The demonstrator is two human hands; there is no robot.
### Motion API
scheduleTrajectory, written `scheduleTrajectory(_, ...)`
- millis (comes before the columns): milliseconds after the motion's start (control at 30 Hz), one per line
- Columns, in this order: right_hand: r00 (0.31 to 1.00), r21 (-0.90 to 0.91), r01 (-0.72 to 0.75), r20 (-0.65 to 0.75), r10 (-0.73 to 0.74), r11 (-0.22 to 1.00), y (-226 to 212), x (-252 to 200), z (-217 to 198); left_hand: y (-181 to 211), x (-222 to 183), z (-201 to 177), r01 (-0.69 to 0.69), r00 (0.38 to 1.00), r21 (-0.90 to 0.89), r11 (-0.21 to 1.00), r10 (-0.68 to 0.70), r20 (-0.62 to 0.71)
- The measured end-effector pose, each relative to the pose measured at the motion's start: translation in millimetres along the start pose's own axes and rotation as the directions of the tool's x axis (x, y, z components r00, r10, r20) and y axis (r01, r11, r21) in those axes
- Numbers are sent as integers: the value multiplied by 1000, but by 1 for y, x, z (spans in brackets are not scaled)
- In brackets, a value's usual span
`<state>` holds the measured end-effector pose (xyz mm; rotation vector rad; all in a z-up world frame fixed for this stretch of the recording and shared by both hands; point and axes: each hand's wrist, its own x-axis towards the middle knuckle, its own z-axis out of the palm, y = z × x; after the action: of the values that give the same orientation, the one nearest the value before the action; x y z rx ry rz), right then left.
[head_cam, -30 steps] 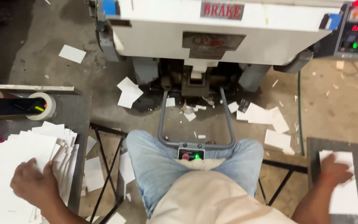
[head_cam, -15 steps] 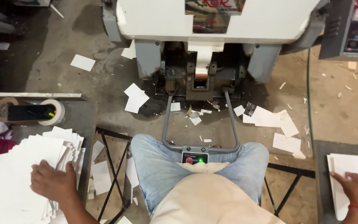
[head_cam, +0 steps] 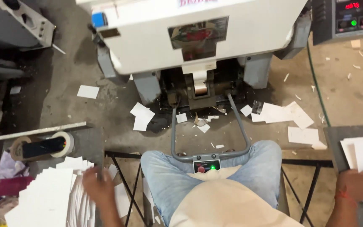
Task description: The recorder is operating a large press machine to stamp or fold paper products, including loading paper and applying tape.
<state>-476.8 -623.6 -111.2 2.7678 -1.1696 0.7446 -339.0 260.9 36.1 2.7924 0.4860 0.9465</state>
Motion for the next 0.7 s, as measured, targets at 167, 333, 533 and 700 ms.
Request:
scheduleTrajectory(167, 990, -193, 33, -126, -58, 981, -4, 11, 9, 156, 18, 19, -23, 945, -680, 733, 238, 225)
scheduleTrajectory(333, 998, -111, -32, -52, 26, 993, -32, 13, -35, 255, 97, 23, -41, 918, -861, 507, 360, 168)
scheduleTrajectory(533, 998, -101, -57, -14, 56, 993, -45, 20, -44, 291, 164, 143, 126, 922, -872, 473, 269, 279)
scheduleTrajectory(700, 997, -170, 45, 77, -32, 984, -23, 30, -60, 293, 111, 241, 330, 845, -601, 728, 56, 532)
